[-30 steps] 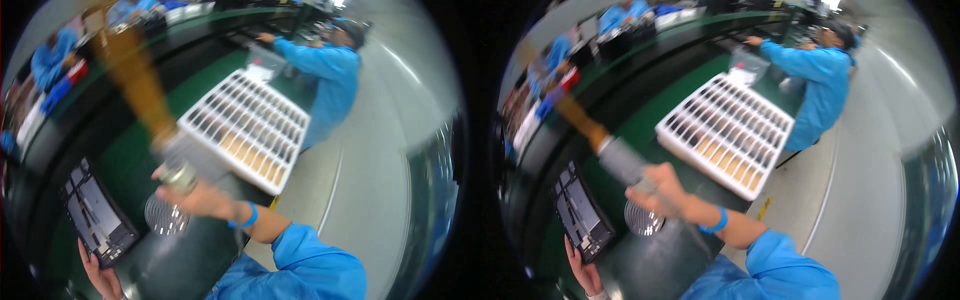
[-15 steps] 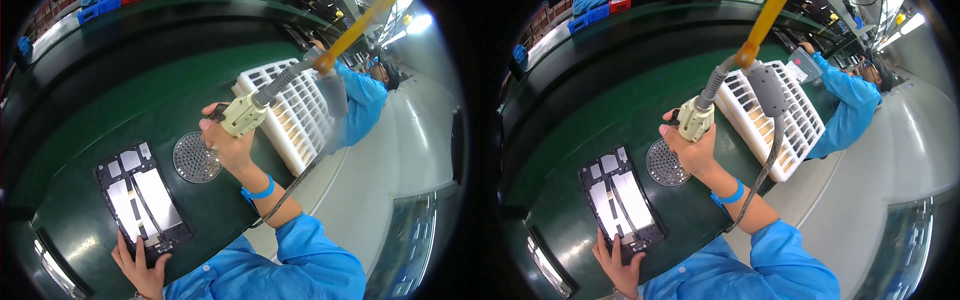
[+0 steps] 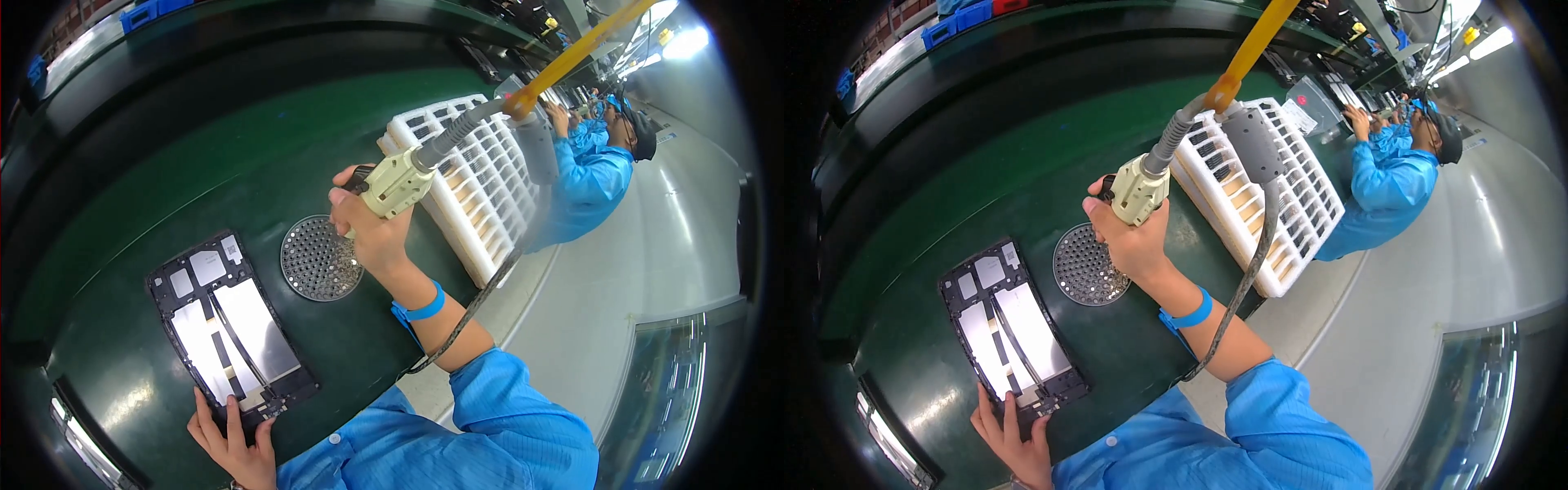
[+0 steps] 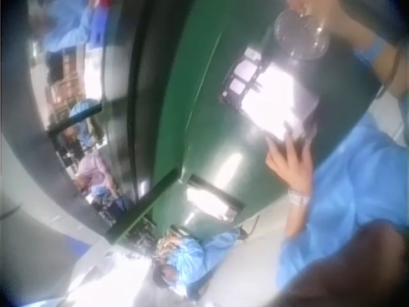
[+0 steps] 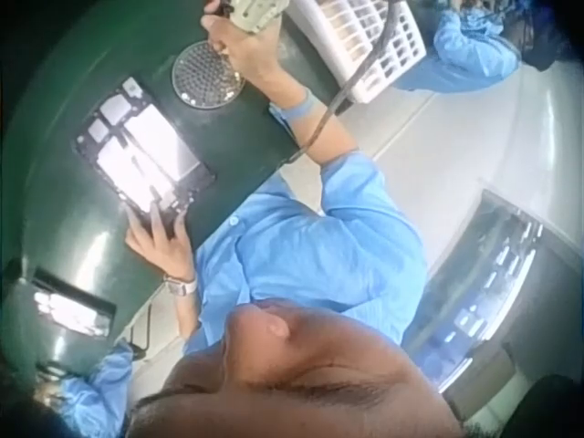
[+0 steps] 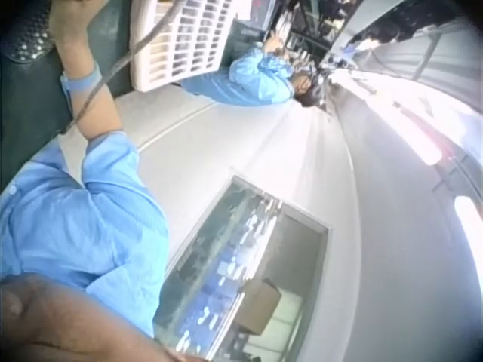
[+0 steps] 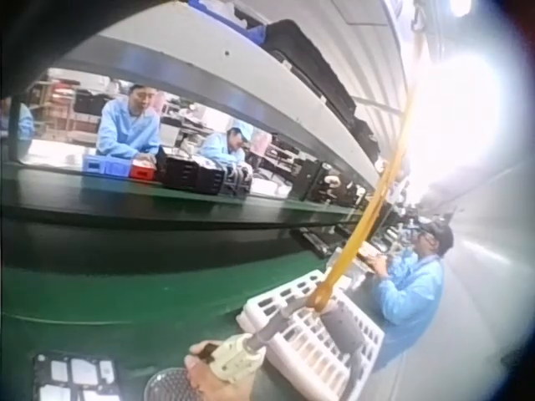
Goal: Assemble internal components of a tablet using an electric screwdriver on a production line.
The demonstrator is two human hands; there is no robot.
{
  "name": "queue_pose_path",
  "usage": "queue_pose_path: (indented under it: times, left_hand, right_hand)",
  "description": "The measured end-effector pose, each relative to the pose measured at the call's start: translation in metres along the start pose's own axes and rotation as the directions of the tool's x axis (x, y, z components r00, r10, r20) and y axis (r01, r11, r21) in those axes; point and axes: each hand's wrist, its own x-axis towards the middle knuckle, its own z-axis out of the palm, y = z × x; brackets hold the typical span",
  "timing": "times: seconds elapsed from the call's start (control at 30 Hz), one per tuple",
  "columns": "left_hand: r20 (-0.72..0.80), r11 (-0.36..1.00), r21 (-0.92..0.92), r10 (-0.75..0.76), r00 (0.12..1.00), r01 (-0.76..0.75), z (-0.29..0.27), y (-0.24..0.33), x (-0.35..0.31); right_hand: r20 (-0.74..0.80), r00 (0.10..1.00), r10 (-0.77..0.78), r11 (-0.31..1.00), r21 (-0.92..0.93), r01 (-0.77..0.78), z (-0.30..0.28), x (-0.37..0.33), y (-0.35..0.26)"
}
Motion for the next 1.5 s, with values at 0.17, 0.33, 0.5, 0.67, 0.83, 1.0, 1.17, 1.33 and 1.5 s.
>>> queue_pose_path:
  times: [0.17,0.33,0.5,0.67,0.83,1.0,1.17,1.33,1.5]
  left_hand:
    - [-0.009,1.0,0.013,0.013,1.0,-0.013,-0.007,0.006,0.004]
    - [0.049,0.996,0.067,0.05,0.998,-0.053,-0.037,-0.007,0.042]
    - [-0.015,0.939,-0.23,0.26,0.965,-0.257,-0.049,0.009,0.167]
    - [-0.183,0.585,-0.508,0.643,0.743,-0.632,0.054,0.155,0.278]
    - [-0.012,0.625,-0.427,0.718,0.695,-0.653,0.156,0.236,0.315]
    - [0.143,0.678,-0.234,0.733,0.665,-0.697,0.179,0.27,0.317]
    - [0.213,0.603,-0.03,0.783,0.584,-0.797,0.179,0.282,0.315]
    - [0.216,0.669,-0.014,0.728,0.651,-0.743,0.178,0.287,0.318]
    - [0.222,0.666,0.024,0.724,0.653,-0.746,0.186,0.297,0.304]
  right_hand:
    - [-0.024,1.0,0.0,1.0,-0.018,0.0,0.003,0.005,-0.011]
    - [0.082,0.988,-0.13,0.991,0.053,0.126,-0.012,0.002,-0.029]
    - [0.62,0.745,0.246,0.921,0.089,-0.378,-0.026,-0.018,-0.083]
    - [0.861,0.462,0.214,0.87,0.047,-0.49,-0.032,-0.043,-0.067]
    - [0.96,0.247,0.133,0.809,0.039,-0.586,-0.025,-0.035,-0.067]
    - [0.915,0.389,0.11,0.793,0.155,-0.589,-0.037,-0.033,-0.071]
    - [0.901,0.421,0.107,0.759,0.199,-0.619,-0.041,-0.035,-0.075]
    - [0.861,0.508,-0.033,0.926,0.218,-0.309,-0.036,-0.033,-0.075]
    - [0.859,0.506,-0.081,0.878,0.302,-0.371,-0.043,-0.036,-0.084]
